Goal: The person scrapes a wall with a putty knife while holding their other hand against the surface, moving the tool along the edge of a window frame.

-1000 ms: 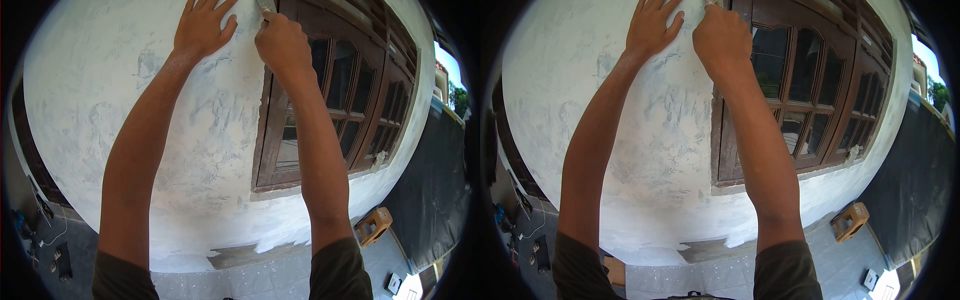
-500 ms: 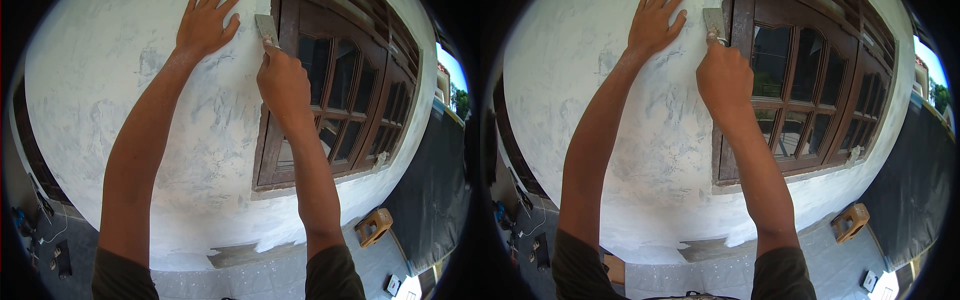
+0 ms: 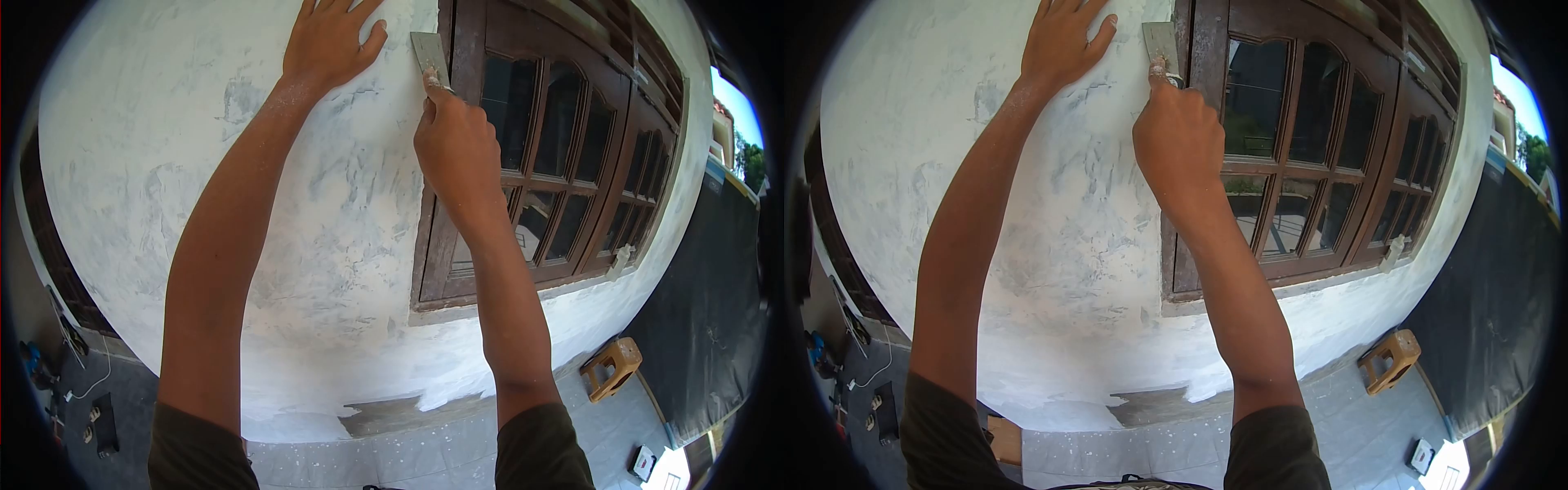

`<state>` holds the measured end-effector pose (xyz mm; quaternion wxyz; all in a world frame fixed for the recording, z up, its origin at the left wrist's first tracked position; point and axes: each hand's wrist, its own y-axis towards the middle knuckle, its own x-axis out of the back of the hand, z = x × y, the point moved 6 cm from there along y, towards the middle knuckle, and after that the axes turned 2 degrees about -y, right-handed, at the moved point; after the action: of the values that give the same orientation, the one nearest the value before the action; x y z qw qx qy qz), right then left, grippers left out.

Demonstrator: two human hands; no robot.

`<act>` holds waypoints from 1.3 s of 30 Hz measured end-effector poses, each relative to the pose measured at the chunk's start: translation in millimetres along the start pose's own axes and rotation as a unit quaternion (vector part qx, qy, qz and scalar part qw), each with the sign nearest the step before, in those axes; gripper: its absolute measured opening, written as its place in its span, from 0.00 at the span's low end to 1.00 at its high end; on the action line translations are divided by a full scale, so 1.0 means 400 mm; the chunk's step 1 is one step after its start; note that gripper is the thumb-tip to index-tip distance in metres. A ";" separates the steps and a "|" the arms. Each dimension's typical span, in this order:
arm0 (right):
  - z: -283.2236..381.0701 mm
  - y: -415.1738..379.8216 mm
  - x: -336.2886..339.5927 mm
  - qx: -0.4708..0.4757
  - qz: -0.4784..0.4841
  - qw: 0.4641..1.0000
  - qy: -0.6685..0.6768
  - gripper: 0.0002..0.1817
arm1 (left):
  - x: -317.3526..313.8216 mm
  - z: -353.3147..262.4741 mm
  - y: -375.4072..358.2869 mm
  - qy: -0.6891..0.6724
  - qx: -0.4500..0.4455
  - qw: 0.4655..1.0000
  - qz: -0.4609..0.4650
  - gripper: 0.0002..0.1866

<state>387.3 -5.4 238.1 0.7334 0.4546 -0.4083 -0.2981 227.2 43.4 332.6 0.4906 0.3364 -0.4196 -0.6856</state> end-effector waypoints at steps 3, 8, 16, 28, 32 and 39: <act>0.020 0.080 0.021 0.013 -0.033 0.999 0.020 0.19 | -0.002 -0.002 0.000 0.005 -0.002 1.000 0.000 0.30; 0.025 0.039 0.034 0.070 -0.080 0.994 0.018 0.17 | 0.000 -0.001 0.000 0.013 -0.012 1.000 -0.011 0.30; 0.020 0.076 0.036 0.027 -0.027 0.999 -0.001 0.18 | -0.001 -0.006 0.001 0.012 -0.002 1.000 -0.012 0.30; 0.000 0.065 0.012 0.067 -0.082 0.994 0.019 0.19 | -0.008 -0.003 0.002 0.022 -0.002 1.000 -0.005 0.31; -0.003 0.015 0.017 0.050 -0.045 0.998 0.008 0.19 | 0.002 -0.003 0.002 0.005 -0.002 1.000 -0.001 0.31; -0.005 0.027 0.006 0.047 -0.039 0.998 0.003 0.19 | -0.034 0.004 -0.009 0.001 0.022 1.000 0.012 0.28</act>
<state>391.1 -1.9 248.3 0.7003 0.5050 -0.4015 -0.3055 228.4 57.2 330.8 0.4916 0.3424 -0.4382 -0.6702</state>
